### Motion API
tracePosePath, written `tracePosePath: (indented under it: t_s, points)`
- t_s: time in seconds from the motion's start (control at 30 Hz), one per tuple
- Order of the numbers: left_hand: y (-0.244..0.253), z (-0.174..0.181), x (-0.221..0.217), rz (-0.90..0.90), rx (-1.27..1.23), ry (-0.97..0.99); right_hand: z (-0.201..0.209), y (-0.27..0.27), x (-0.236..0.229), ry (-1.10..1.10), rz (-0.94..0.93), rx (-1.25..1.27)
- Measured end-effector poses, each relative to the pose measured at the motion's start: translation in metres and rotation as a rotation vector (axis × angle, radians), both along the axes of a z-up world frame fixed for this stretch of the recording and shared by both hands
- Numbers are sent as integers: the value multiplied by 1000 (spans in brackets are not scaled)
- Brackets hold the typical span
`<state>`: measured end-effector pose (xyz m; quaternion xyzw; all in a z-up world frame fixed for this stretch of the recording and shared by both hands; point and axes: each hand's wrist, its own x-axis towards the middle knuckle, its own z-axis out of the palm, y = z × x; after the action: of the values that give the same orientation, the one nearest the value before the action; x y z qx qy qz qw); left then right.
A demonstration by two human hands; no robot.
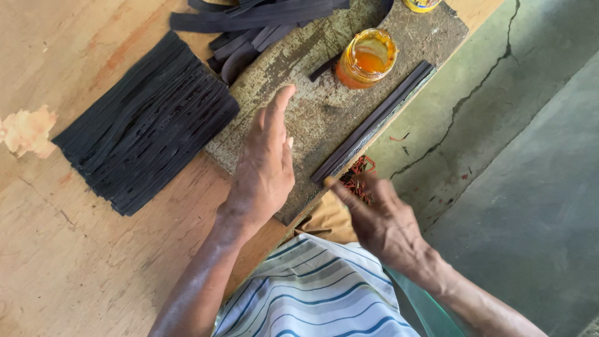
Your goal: The person repeatedly picks up thin black rubber strips, applies an orange adhesive from a jar using their fingers, and stacks the coated strips into a growing pile on a wooden workbench. The process involves handling the strips one by one and ensuring they are aligned in the stack.
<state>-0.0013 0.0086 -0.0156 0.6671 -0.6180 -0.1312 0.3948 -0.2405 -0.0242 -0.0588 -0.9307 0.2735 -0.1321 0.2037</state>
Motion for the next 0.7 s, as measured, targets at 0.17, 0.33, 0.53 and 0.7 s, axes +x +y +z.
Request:
tracePosePath:
  t_s: [0.17, 0.33, 0.53, 0.7]
  points:
    - [-4, 5, 3, 81, 285, 136, 3, -8, -1, -7, 0, -73]
    - [-6, -8, 4, 10, 161, 45, 4, -46, -8, -30, -272, 3]
    - [-3, -11, 3, -42, 142, 6, 3, -20, -5, -88, 23, -66]
    - [-7, -4, -2, 25, 165, 41, -7, -63, -18, 38, -62, -368]
